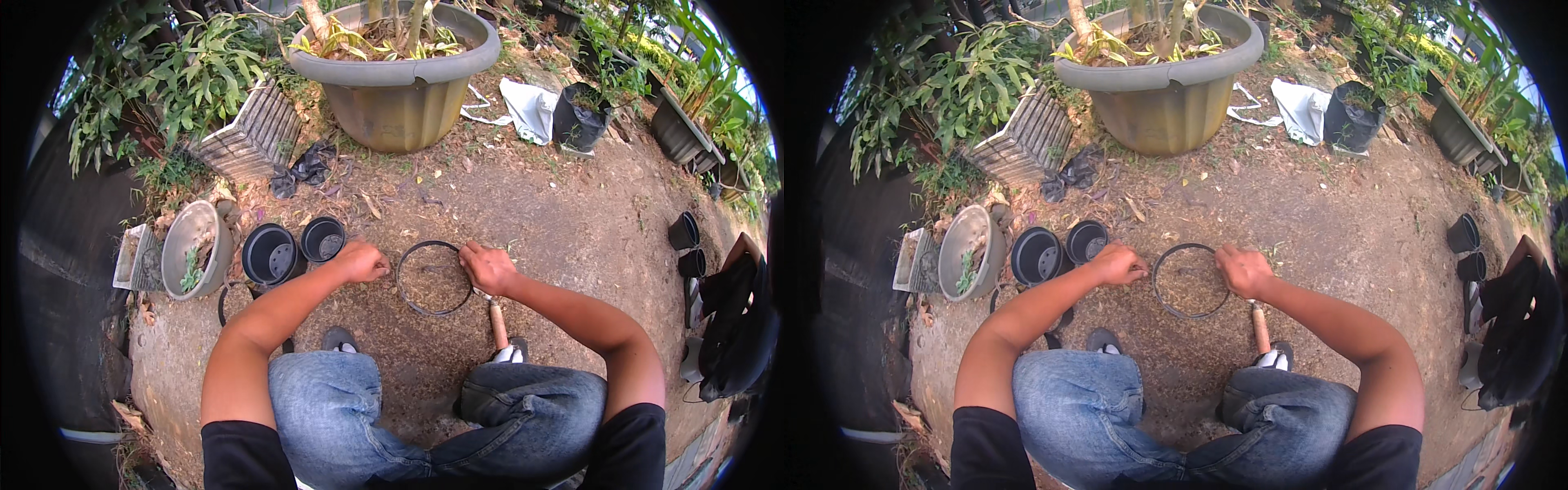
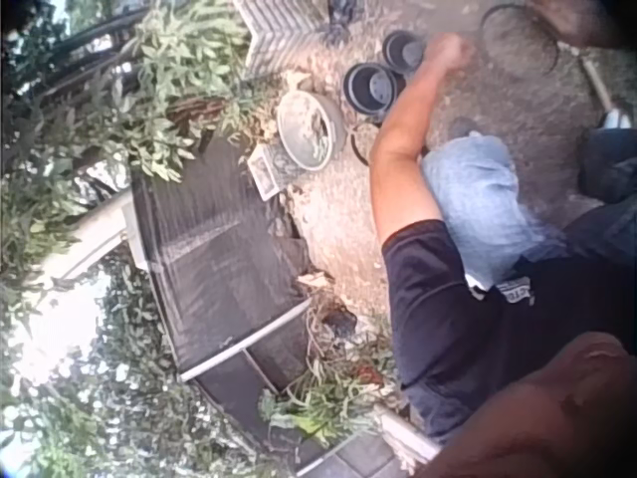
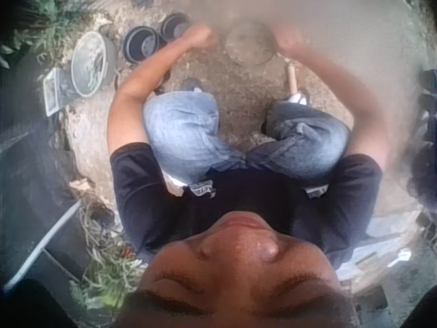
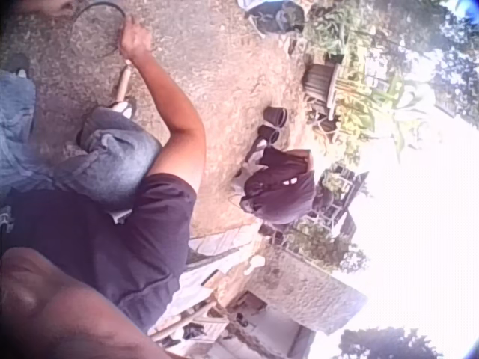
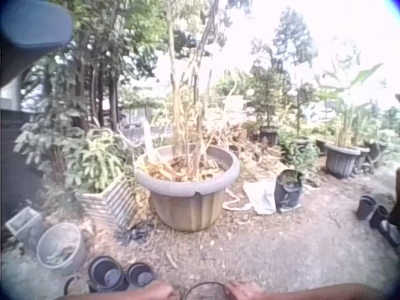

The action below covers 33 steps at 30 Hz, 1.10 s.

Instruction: The person sits on the ground and uses a hammer to repeatedly strike a black circular tire rim. They rotate the rim by hand between strikes to work on different sections of the edge.

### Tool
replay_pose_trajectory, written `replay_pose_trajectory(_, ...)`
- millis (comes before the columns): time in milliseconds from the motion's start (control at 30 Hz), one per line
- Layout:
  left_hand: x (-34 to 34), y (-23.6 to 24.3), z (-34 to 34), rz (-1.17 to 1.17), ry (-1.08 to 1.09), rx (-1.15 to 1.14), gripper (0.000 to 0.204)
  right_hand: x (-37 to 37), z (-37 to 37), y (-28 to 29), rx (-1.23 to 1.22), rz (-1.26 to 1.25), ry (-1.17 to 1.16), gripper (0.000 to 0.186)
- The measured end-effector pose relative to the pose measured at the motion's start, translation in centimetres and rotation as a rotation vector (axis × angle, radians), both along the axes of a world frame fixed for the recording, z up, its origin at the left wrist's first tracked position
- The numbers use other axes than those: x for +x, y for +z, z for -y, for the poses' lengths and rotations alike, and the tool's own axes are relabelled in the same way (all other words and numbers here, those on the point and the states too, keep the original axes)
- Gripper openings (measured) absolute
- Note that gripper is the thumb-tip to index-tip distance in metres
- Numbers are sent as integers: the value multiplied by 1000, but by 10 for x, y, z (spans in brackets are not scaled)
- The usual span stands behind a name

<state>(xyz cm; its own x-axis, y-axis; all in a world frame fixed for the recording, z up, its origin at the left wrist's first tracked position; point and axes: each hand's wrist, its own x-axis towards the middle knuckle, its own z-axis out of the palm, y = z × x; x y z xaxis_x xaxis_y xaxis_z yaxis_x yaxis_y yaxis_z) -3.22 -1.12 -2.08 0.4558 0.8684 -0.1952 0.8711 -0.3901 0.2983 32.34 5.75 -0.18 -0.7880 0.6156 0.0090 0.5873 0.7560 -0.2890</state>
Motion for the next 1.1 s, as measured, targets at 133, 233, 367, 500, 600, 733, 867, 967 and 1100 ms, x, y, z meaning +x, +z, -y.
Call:
replay_pose_trajectory(133, 16, 8, -6, 130, 164, 129, 22, -6, 2, 8, -37, 87, 28, 25)
replay_pose_trajectory(233, 35, 21, -10, 213, 171, 254, 21, -10, 2, 12, -26, 141, 71, 28)
replay_pose_trajectory(367, 53, 33, -17, 18, 52, 270, 20, -13, 3, 13, 1, 175, 121, 30)
replay_pose_trajectory(500, 60, 29, -21, -106, -23, 338, 19, -14, 2, 9, -37, 124, 140, 30)
replay_pose_trajectory(600, 66, 27, -24, -138, -39, 375, 17, -11, 2, 5, -18, 85, 152, 30)
replay_pose_trajectory(733, 71, 24, -28, -158, -45, 365, 14, -14, 5, -1, -52, 99, 164, 28)
replay_pose_trajectory(867, 67, 15, -28, -117, -87, 423, 12, -23, 14, 1, -52, 96, 243, 27)
replay_pose_trajectory(967, 63, 6, -28, -49, -84, 487, 13, -30, 16, -6, -73, 60, 328, 29)
replay_pose_trajectory(1100, 64, 15, -18, 95, -56, 469, 15, -42, 32, -15, -131, 57, 370, 31)
